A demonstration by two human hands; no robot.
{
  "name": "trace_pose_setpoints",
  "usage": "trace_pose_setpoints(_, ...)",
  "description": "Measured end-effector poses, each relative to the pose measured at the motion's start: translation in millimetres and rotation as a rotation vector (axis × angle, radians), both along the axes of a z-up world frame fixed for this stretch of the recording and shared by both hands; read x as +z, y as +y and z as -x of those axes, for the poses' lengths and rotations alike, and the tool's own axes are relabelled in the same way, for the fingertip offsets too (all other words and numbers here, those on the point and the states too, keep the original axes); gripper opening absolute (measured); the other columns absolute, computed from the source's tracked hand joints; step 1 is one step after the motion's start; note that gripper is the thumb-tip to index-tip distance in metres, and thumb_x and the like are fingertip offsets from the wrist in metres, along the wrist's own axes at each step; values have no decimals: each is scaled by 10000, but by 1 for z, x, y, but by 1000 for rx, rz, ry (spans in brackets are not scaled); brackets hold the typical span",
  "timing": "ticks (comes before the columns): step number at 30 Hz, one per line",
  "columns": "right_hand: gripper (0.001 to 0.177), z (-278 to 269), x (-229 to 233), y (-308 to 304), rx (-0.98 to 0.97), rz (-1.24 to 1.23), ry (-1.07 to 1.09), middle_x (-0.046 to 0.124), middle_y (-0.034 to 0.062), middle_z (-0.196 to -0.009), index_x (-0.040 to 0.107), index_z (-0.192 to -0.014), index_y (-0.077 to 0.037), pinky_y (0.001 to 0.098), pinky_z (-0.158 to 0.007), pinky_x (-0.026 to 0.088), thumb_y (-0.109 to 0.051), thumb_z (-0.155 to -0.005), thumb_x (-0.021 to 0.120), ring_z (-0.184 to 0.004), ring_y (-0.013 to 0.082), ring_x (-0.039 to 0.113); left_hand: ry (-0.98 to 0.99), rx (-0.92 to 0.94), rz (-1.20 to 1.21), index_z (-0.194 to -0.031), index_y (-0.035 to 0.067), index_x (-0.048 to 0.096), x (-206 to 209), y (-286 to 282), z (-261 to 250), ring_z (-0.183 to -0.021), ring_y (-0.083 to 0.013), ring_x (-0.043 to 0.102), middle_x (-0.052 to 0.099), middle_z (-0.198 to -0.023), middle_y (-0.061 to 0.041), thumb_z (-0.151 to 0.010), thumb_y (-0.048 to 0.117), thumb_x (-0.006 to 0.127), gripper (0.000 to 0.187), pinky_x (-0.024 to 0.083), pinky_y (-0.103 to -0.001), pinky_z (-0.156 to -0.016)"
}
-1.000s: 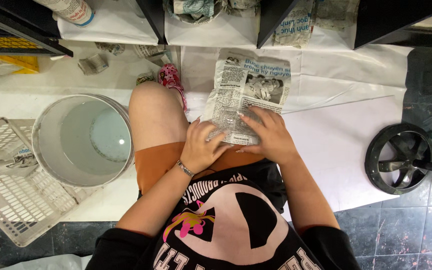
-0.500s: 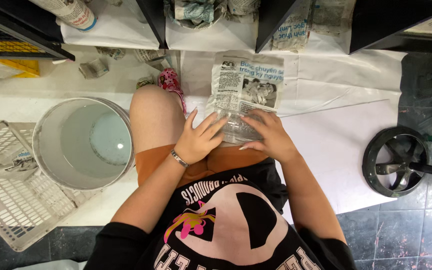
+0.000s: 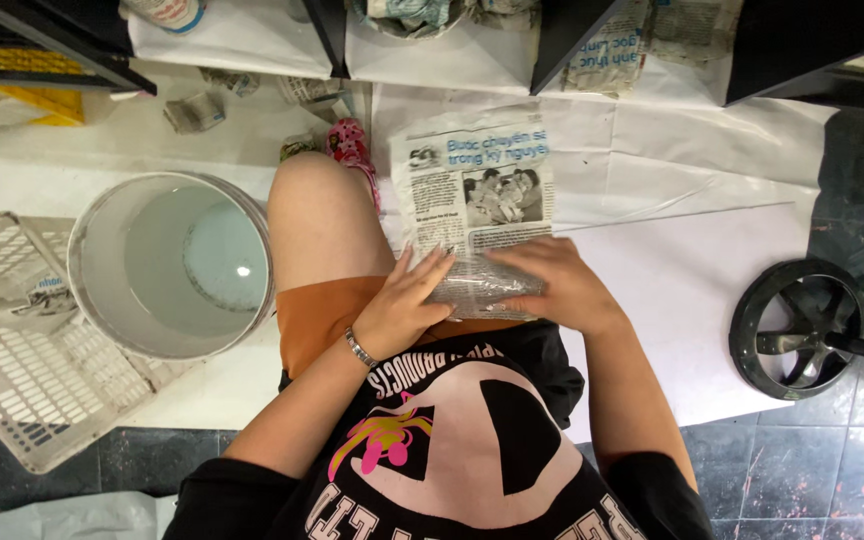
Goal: The person sits on the floor and wraps several glass cups and a small bowl with newspaper. They fold the paper around each item, tuck the edges, and place the wrapped items on a nearby shelf.
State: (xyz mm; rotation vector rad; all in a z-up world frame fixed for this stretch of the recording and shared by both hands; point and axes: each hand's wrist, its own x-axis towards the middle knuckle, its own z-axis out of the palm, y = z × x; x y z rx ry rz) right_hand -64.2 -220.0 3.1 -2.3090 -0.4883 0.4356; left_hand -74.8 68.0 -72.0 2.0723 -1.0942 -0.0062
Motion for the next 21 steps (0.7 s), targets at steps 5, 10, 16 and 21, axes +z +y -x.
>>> trace_pose_setpoints(5, 629, -15, -21, 0, 44, -150, -115, 715, 84, -1263, 732, -1243, -170, 510, -1156, 322, -301, -651, 902, -1273, 335, 608, -40, -19, -33, -913, 139, 696, 3, 3, -3, -1500, -406, 376, 469, -1569, -137, -869, 136, 703, 44, 285, -674, -1219)
trace_pose_setpoints(10, 481, -18, -20, 3, 2, -57, -11, 760, 29, -1131, 777, -1217, -233, 422, -1055, 489, -319, -749, 843, -1053, 236, 709, -58, -45, -121, -802, 160, 694, 20, -4, -8, -1448, -381, 422, 470, -1556, -138, -816, 172, 729, 39, 236, -746, -1167)
trace_pose_setpoints(16, 547, -26, -8, 14, -29, 70, -1, 711, 72, -1156, 692, -1330, -237, 385, -841, 550, -400, -813, 765, -990, 272, 698, 83, -19, 0, -804, 118, 685, 20, -5, -10, -1423, -445, 448, 478, -1525, -191, -810, 166, 779, 105, 330, -637, -1167)
trace_pose_setpoints(21, 485, -25, -17, 7, -122, 28, 16, 715, 60, -1222, 699, -1310, -232, 384, -900, 564, -389, -851, 726, -1061, 282, 710, 147, -39, 117, -941, 106, 727, 15, -6, -7, -1386, -446, 487, 506, -1509, -185, -835, 121, 783, 120, 463, -472, -1126)
